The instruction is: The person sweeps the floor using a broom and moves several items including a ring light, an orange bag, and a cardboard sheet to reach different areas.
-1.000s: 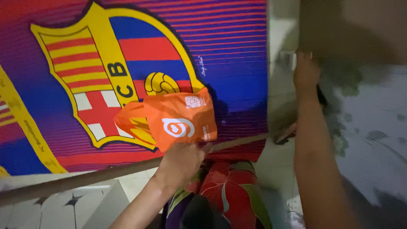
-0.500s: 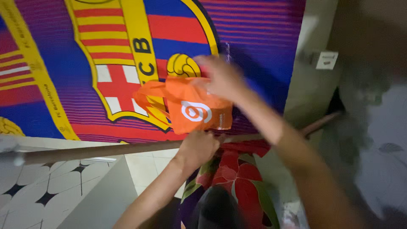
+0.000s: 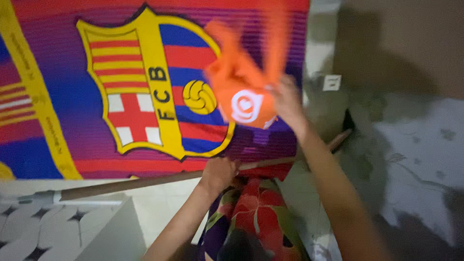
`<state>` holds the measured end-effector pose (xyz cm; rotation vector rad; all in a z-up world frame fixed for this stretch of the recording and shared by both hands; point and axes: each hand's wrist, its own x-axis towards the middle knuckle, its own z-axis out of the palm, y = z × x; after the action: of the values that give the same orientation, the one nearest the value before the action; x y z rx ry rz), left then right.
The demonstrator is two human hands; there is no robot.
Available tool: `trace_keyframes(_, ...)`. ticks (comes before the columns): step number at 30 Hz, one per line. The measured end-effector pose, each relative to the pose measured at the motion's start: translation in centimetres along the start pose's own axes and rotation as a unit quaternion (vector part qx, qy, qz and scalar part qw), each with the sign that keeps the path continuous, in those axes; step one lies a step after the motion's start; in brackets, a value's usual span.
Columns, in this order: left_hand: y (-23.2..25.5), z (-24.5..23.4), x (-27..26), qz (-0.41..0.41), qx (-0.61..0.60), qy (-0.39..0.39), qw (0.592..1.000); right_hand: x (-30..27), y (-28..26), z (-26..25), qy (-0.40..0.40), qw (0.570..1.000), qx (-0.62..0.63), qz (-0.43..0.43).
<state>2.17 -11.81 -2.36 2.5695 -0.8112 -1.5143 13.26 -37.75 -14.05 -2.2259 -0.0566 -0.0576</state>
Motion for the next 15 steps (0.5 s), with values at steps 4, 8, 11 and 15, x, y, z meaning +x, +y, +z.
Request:
trace_keyframes(4, 1.7, -1.9, 2.6, -0.031, 0.025, -0.086, 0.996, -2.9, 4.1, -10.7, 0.136, 0.952, 0.006, 0.276)
trace_keyframes(8, 2.1, -6.1, 8.2, -0.07, 0.073, -0.09, 0.991, 0.2, 12.8, -14.0, 0.327, 0.933, 0.037, 0.144)
trace_keyframes(11, -0.3, -11.8, 16.3, -0.157, 0.015, 0.159, 0.975, 3.0, 19.4, -12.5, 0.361, 0.927, 0.038, 0.094)
trace_keyframes(15, -3.1, -20.6, 25.6, -0.245, -0.06, 0.23, 0.94, 5.7, 26.6, -8.0, 0.378, 0.906, 0.074, 0.174)
